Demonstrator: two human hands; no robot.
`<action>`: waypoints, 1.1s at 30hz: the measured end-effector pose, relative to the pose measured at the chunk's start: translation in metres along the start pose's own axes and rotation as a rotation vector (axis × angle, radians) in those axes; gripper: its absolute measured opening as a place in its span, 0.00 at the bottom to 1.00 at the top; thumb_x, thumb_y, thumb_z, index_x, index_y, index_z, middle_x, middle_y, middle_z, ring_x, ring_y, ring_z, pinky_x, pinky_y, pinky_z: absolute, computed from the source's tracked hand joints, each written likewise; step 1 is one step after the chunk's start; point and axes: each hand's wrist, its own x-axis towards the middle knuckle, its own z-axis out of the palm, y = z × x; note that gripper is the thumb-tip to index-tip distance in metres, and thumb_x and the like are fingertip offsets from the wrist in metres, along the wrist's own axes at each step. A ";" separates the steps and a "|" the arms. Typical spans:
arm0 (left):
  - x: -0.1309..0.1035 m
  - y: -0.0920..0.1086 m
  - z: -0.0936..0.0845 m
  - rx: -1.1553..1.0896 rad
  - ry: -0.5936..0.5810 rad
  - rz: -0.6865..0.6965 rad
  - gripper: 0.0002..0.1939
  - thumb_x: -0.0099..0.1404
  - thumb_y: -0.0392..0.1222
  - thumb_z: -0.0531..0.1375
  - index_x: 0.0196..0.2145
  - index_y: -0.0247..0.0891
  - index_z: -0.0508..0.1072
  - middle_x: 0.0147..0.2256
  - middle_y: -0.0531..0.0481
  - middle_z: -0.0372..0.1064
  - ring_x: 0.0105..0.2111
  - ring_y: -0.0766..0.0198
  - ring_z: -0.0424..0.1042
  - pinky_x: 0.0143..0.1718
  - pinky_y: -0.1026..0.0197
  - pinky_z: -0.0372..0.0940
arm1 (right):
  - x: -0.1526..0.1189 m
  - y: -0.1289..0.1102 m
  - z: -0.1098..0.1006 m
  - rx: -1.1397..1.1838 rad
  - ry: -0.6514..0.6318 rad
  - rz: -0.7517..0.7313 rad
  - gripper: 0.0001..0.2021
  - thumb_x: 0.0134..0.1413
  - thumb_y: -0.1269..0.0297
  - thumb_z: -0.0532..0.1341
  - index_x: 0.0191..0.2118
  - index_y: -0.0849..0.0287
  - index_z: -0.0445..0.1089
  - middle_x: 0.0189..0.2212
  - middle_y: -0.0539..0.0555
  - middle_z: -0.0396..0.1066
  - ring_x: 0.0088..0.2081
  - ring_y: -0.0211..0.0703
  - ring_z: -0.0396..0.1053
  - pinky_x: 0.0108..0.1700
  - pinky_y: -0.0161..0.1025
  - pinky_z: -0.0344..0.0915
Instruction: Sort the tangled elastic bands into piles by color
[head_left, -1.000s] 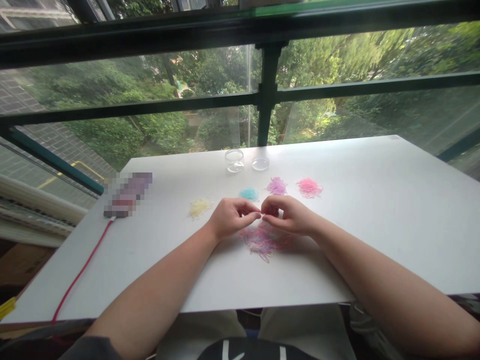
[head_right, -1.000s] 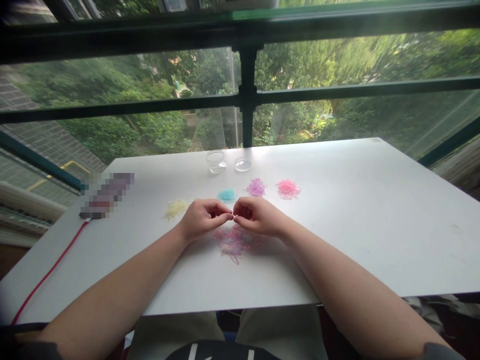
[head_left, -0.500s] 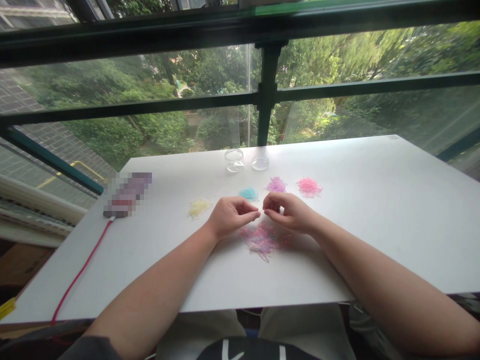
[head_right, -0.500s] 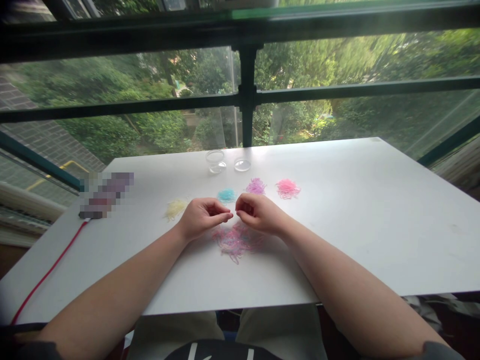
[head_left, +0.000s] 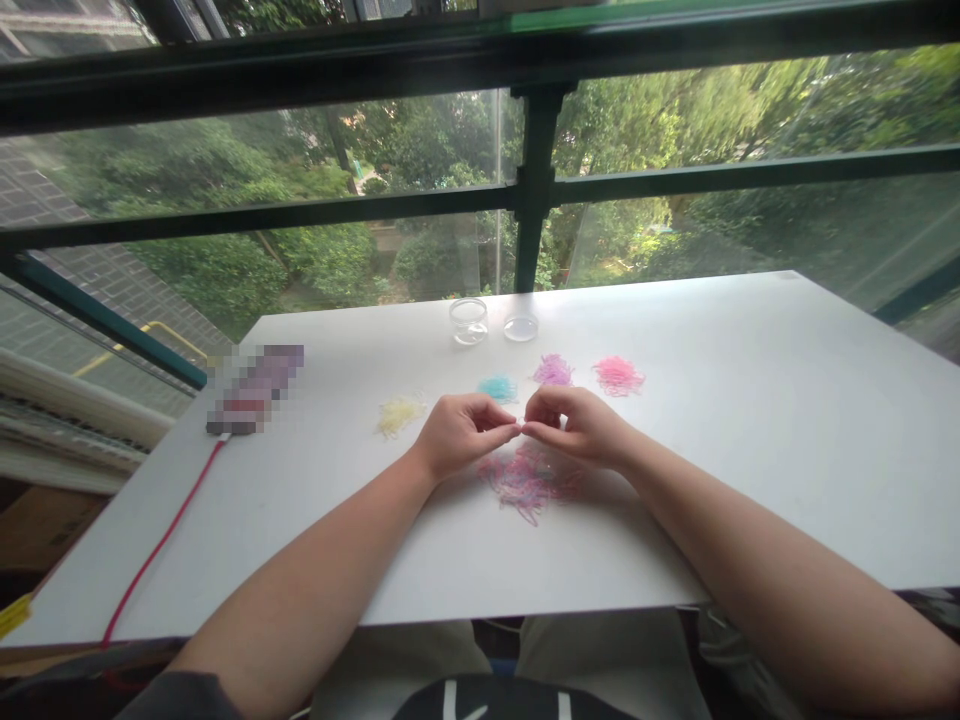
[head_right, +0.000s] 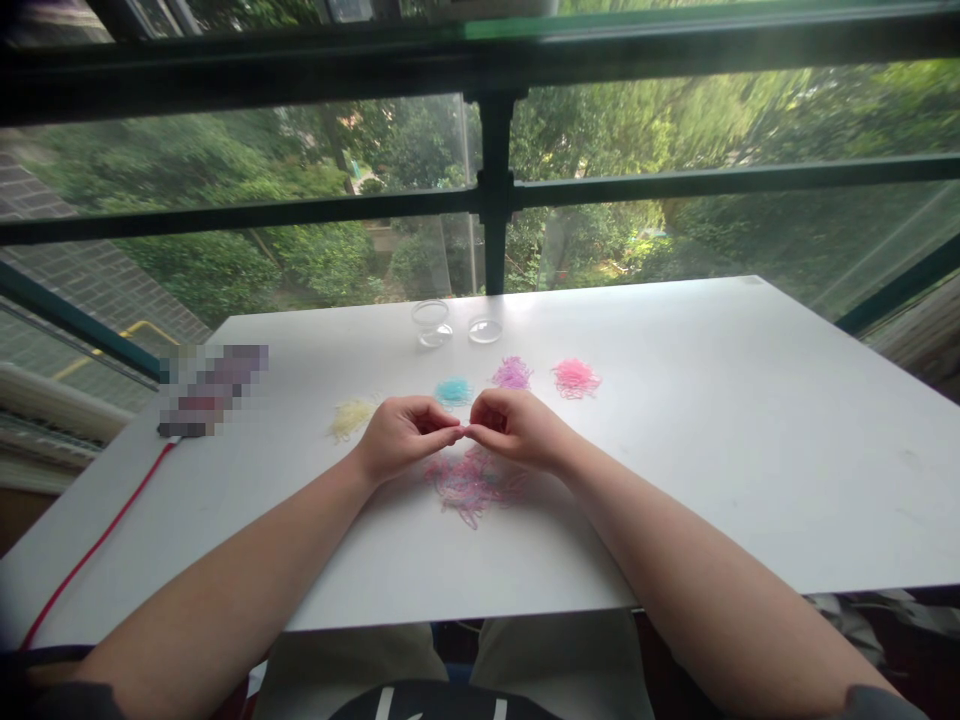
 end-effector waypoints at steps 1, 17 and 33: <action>0.000 0.000 0.000 0.003 -0.004 0.004 0.11 0.53 0.44 0.66 0.27 0.32 0.76 0.25 0.46 0.75 0.23 0.68 0.70 0.23 0.68 0.63 | 0.000 0.000 0.000 0.000 -0.005 -0.001 0.09 0.53 0.61 0.60 0.29 0.61 0.66 0.21 0.49 0.64 0.24 0.34 0.60 0.26 0.33 0.58; 0.000 0.002 -0.004 0.046 -0.125 0.061 0.19 0.52 0.44 0.67 0.41 0.34 0.74 0.36 0.44 0.75 0.29 0.66 0.73 0.29 0.66 0.66 | -0.001 0.000 0.000 -0.015 0.000 -0.006 0.02 0.50 0.71 0.58 0.29 0.60 0.67 0.21 0.49 0.67 0.24 0.34 0.62 0.28 0.32 0.59; 0.000 0.002 -0.001 0.085 -0.053 0.090 0.10 0.56 0.43 0.64 0.33 0.33 0.78 0.27 0.47 0.75 0.23 0.70 0.67 0.25 0.68 0.63 | -0.001 0.001 0.000 -0.006 -0.027 -0.012 0.03 0.49 0.73 0.56 0.30 0.60 0.66 0.21 0.48 0.65 0.24 0.34 0.61 0.26 0.32 0.58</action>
